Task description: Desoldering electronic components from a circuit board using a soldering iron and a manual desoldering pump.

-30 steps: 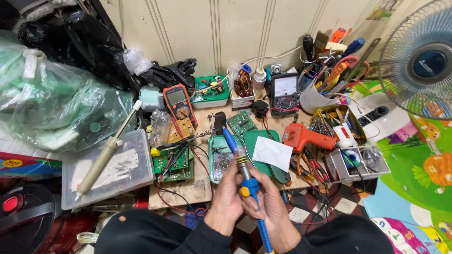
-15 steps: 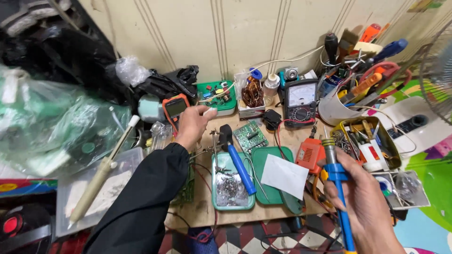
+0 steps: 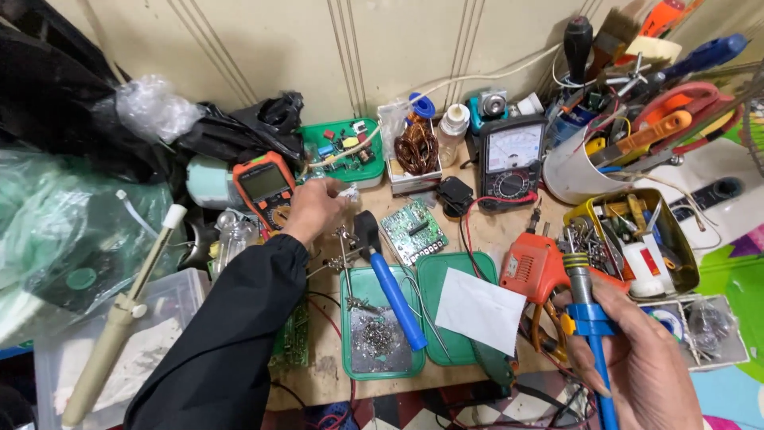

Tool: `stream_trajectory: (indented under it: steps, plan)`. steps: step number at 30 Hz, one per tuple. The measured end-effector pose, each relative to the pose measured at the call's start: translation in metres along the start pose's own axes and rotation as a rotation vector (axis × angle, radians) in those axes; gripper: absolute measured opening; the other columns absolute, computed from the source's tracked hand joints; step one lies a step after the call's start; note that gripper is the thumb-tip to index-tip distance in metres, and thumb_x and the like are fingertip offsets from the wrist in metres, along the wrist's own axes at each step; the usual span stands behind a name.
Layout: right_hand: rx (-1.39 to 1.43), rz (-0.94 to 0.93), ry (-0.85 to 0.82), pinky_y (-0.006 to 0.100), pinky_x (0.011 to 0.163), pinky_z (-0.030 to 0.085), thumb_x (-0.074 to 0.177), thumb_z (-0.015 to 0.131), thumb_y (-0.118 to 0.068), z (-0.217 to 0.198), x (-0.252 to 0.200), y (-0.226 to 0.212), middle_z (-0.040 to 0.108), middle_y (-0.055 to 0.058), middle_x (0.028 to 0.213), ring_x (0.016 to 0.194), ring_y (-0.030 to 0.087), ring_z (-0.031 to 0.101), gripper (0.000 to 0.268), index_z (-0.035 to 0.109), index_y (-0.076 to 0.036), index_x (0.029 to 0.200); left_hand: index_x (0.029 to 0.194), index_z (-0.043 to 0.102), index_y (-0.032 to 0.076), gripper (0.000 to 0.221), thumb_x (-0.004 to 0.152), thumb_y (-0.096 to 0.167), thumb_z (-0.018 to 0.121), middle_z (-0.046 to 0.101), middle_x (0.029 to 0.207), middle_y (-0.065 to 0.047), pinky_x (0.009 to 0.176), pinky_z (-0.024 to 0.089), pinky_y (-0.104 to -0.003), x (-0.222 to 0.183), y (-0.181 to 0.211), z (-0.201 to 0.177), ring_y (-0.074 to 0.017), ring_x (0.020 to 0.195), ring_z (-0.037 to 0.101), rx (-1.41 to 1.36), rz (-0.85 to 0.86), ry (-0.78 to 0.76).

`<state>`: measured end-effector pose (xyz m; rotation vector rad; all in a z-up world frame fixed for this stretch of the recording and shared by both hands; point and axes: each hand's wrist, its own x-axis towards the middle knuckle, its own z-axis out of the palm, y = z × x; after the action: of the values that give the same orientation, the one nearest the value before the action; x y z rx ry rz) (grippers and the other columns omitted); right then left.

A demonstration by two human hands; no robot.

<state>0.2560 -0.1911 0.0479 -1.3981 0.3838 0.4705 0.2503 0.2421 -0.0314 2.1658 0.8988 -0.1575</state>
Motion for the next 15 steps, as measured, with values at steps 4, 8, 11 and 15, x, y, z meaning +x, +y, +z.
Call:
stream_trajectory:
  steps: [4,8,11,15]
  plan:
    - [0.002,-0.046,-0.012,0.030,0.035,0.028,0.122,0.052,-0.024,0.002,-0.007,0.002,0.062,0.016,0.077,0.044,0.017,0.042,0.041,0.073,0.012,0.122,0.169,0.050,0.014,0.076,0.103,0.041,0.077,0.071,0.082,-0.009,0.073,0.067,-0.039,0.007,0.000,0.013,-0.0180,0.059,0.064,0.233,0.087,-0.024]
    - [0.033,-0.070,-0.026,0.029,0.037,0.033,0.117,0.055,-0.026,0.013,-0.015,-0.003,0.069,0.017,0.090,0.047,0.017,0.047,0.040,0.072,0.007,0.133,0.131,0.077,0.008,0.039,0.099,0.028,0.077,0.079,0.131,-0.014,0.091,0.061,-0.043,-0.065,0.039,0.054,-0.0334,0.108,0.077,0.128,0.729,0.223]
    - [0.105,-0.074,-0.056,0.029,0.039,0.035,0.116,0.055,-0.032,0.009,-0.018,-0.002,0.071,0.017,0.101,0.049,0.017,0.050,0.045,0.065,0.001,0.145,0.117,0.082,0.008,0.027,0.095,0.022,0.076,0.082,0.119,-0.012,0.089,0.061,-0.046,-0.118,0.051,0.115,-0.0353,0.103,0.077,0.183,0.963,-0.058]
    - [0.221,-0.092,-0.170,0.025,0.034,0.036,0.117,0.052,-0.040,0.003,-0.028,-0.008,0.074,0.019,0.105,0.048,0.015,0.053,0.048,0.061,0.001,0.140,0.110,0.077,0.008,0.032,0.089,0.030,0.082,0.073,0.113,-0.012,0.086,0.054,-0.051,-0.142,0.024,0.200,-0.0376,0.106,0.067,0.316,0.999,-0.139]
